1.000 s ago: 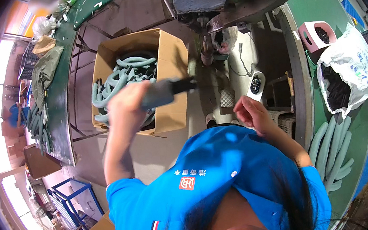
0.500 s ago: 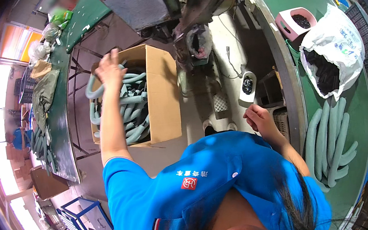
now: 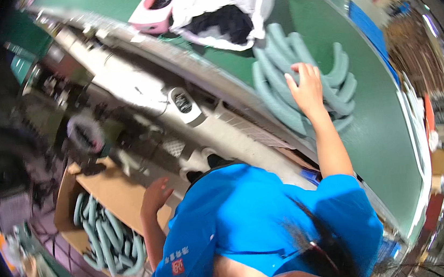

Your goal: The person repeatedly picks up a gray cable and a black connector, inserts the connector into the cable end, and places the assembled unit into a cardboard box. This process is repeated continuously throughout the clip.

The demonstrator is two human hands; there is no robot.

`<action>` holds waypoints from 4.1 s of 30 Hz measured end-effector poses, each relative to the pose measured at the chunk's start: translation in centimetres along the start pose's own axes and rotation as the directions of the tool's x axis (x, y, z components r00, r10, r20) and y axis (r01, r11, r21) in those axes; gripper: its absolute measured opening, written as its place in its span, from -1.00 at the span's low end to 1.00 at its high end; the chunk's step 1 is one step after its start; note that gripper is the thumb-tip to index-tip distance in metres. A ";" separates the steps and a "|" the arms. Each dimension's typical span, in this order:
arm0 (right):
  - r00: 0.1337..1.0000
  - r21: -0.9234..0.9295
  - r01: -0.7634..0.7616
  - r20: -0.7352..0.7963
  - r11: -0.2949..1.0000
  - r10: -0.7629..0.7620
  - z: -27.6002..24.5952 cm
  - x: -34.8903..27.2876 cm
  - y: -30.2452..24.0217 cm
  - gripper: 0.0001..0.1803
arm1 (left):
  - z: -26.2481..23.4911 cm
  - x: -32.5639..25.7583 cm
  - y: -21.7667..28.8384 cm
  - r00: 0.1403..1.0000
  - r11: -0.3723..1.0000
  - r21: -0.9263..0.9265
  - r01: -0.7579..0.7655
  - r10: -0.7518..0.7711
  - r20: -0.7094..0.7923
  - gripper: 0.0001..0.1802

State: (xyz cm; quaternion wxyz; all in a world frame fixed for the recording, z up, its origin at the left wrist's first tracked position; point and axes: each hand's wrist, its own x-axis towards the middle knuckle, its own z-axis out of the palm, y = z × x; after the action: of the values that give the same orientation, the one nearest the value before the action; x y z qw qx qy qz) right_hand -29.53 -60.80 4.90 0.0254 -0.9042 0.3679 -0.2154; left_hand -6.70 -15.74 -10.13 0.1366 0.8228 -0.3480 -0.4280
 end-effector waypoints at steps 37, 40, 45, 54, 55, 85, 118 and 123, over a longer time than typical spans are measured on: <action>0.928 0.540 0.300 0.025 0.787 -0.372 15.4 14.0 -8.8 -0.79 | -11.6 -11.9 17.2 0.711 0.946 -0.211 -0.245 0.027 -0.702 -0.47; 0.935 -0.222 0.194 0.337 0.956 -0.111 24.3 19.3 -3.4 -0.62 | -10.5 -13.2 16.2 0.706 0.961 -0.209 -0.180 -0.022 -0.708 -0.50; 0.938 -0.402 0.346 0.122 0.848 -0.325 33.6 24.4 4.9 -0.72 | -10.1 -14.0 15.5 0.710 0.954 -0.281 -0.102 -0.128 -0.692 -0.50; 0.693 -0.521 0.710 0.396 0.474 -0.603 28.6 23.7 1.2 -0.79 | -8.2 -12.6 15.0 0.717 0.923 -0.348 -0.162 -0.132 -0.684 -0.48; 0.694 -0.495 0.704 0.326 0.510 -0.642 27.1 22.9 -0.2 -0.79 | -8.1 -12.3 14.8 0.734 0.923 -0.356 -0.146 -0.140 -0.665 -0.48; -0.100 0.903 -0.145 0.394 0.405 -0.914 3.6 0.5 -26.8 -0.59 | -6.0 -13.9 7.1 0.825 0.929 -0.165 -0.332 0.201 -0.529 -0.57; 0.302 0.362 0.900 -0.114 0.243 -0.947 22.5 3.4 -50.6 -0.66 | -19.3 -11.3 -13.1 0.438 0.991 0.055 -0.121 0.103 -0.893 -0.67; 0.313 0.791 -0.501 0.543 0.351 -0.779 25.7 6.1 -48.3 -0.79 | -19.0 -11.7 -12.2 0.492 0.976 0.112 -0.184 0.190 -0.850 -0.62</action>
State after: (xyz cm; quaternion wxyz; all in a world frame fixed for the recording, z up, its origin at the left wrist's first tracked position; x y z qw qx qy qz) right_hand 16.40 -32.65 -6.22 0.7045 -0.6848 -0.0254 0.1843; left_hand 9.47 -0.31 2.00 0.3331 0.8841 -0.3238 0.0512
